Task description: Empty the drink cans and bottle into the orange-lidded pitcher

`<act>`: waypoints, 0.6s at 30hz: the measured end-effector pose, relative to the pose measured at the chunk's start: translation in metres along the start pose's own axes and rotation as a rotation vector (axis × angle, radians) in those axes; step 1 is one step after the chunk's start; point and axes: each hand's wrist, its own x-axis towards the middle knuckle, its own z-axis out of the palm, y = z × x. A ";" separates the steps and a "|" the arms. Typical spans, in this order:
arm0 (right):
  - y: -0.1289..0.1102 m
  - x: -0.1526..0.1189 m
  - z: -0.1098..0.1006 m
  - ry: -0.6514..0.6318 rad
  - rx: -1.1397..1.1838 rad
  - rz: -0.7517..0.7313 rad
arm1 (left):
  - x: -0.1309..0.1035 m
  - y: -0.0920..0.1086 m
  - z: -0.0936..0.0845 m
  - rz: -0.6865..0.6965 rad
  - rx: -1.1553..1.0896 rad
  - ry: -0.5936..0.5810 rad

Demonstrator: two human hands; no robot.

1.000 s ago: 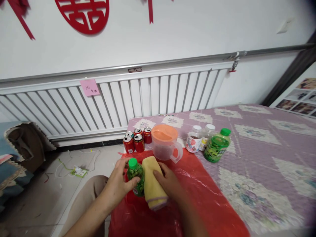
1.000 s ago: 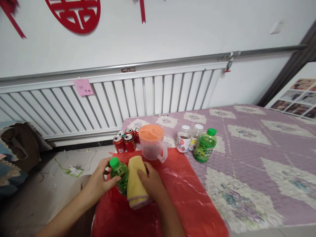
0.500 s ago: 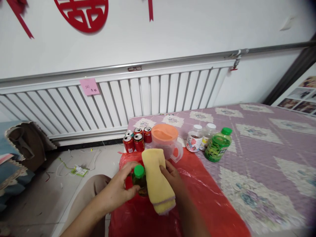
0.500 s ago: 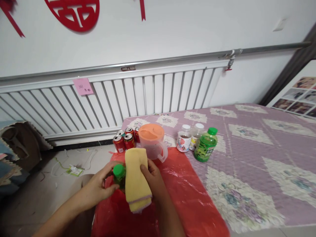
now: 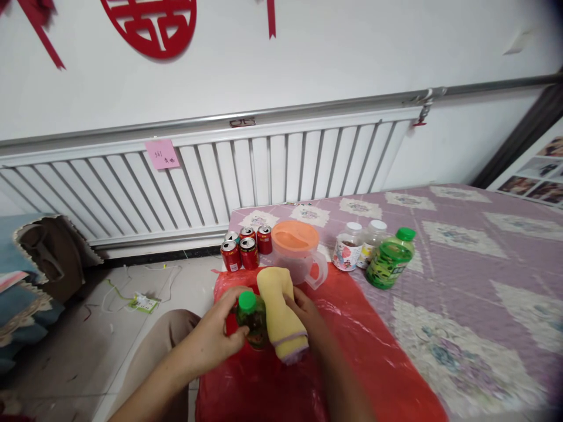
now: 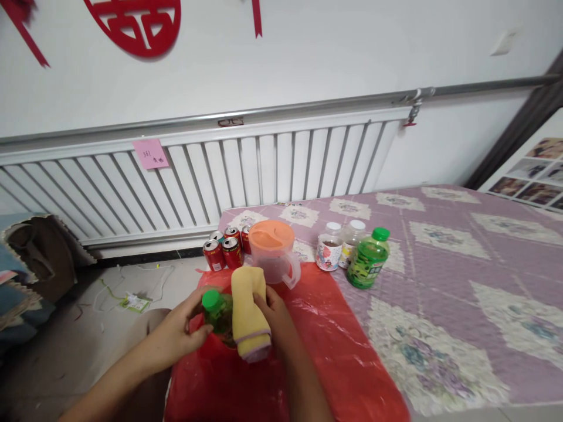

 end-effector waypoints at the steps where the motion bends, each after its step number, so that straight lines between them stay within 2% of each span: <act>1: 0.001 0.000 -0.001 -0.004 -0.035 0.008 | 0.000 -0.003 0.000 -0.013 -0.020 0.009; 5: 0.002 0.001 -0.006 -0.001 -0.288 0.008 | 0.000 -0.012 0.001 -0.038 -0.060 0.031; 10: 0.005 0.000 -0.006 -0.006 -0.537 -0.004 | 0.001 -0.012 0.001 -0.026 -0.048 0.041; 12: 0.005 -0.001 -0.004 -0.006 -0.496 -0.006 | 0.001 -0.011 0.001 -0.020 -0.036 0.044; 18: -0.012 -0.011 0.000 0.032 -0.170 -0.062 | 0.003 -0.011 0.000 -0.031 -0.033 0.047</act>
